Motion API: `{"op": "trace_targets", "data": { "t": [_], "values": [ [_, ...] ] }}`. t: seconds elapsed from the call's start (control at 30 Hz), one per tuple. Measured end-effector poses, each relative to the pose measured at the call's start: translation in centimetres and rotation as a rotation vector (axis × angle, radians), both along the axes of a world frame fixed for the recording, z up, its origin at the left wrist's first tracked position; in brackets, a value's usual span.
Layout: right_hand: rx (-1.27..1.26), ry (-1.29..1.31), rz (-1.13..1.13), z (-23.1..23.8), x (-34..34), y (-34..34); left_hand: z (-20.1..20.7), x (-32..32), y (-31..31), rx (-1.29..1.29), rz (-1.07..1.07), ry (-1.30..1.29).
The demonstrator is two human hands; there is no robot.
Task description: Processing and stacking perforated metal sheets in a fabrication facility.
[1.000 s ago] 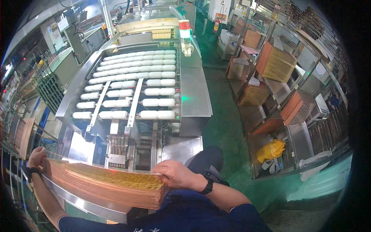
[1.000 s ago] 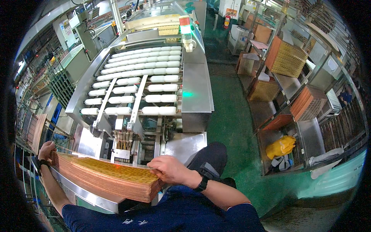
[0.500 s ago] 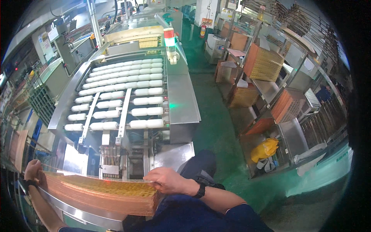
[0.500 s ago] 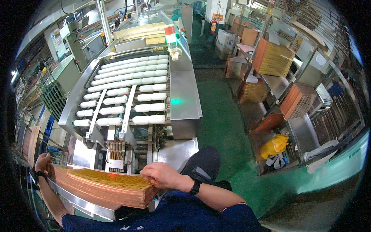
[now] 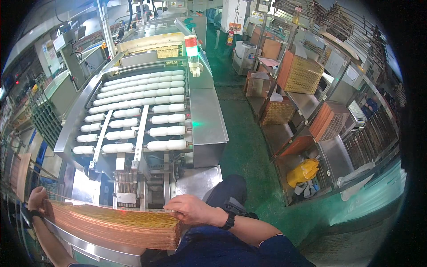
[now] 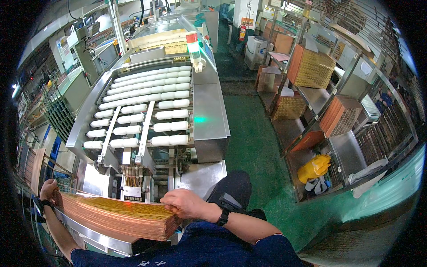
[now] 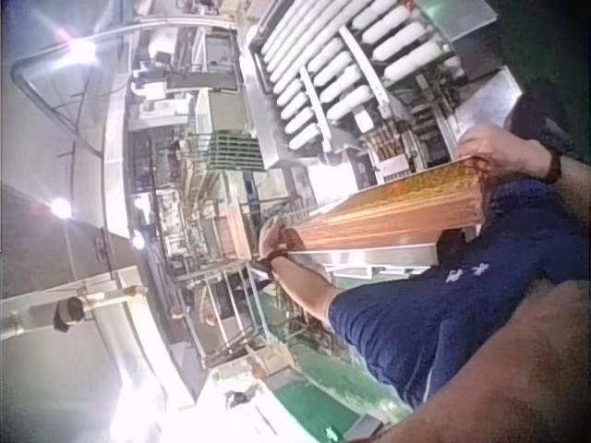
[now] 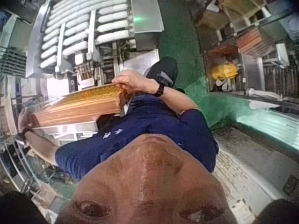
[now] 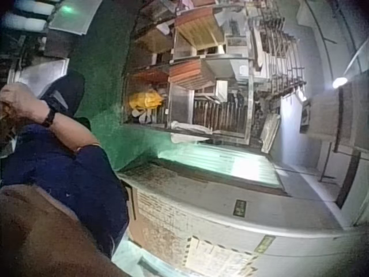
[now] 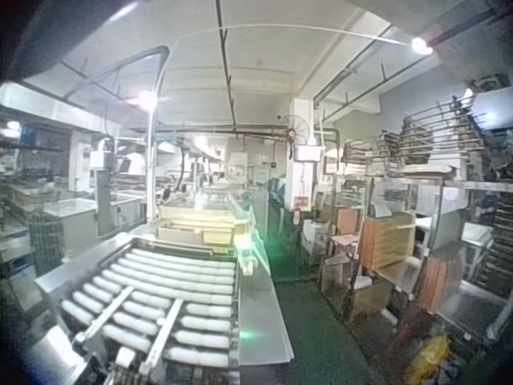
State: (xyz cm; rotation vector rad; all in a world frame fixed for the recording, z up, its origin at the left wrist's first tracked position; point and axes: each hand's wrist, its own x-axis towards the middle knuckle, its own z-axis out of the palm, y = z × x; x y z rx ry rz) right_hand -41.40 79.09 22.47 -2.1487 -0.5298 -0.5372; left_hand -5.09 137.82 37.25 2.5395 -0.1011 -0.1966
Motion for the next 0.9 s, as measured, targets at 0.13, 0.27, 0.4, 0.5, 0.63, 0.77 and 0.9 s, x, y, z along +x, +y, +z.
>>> {"op": "trace_targets", "data": {
  "t": [0.13,0.27,0.4,0.5,0.63,0.77,0.9],
  "values": [
    [-0.009,0.013,0.006,0.1,-0.1,-0.1,1.3,-1.8,-2.5,0.013,0.036,0.041],
    [-0.005,-0.005,-0.001,-0.7,0.1,-0.1,0.3,-0.5,-0.8,-0.004,0.009,0.022],
    [-0.017,0.058,0.040,0.1,0.0,-0.2,-0.4,0.5,1.2,-0.008,-0.024,0.013],
    [-0.014,0.034,0.045,-0.4,0.2,-0.2,-0.7,0.7,1.2,0.018,-0.024,-0.001],
    [0.005,0.033,0.039,-0.3,0.2,-0.3,0.5,-0.6,-1.1,-0.035,0.049,0.041],
    [0.004,0.044,0.004,0.3,0.0,-0.2,1.2,-1.7,-2.5,-0.034,0.087,0.066],
    [0.003,0.038,0.022,0.0,0.2,-0.1,0.9,-1.7,-1.8,-0.008,0.120,0.032]
  ]
}}
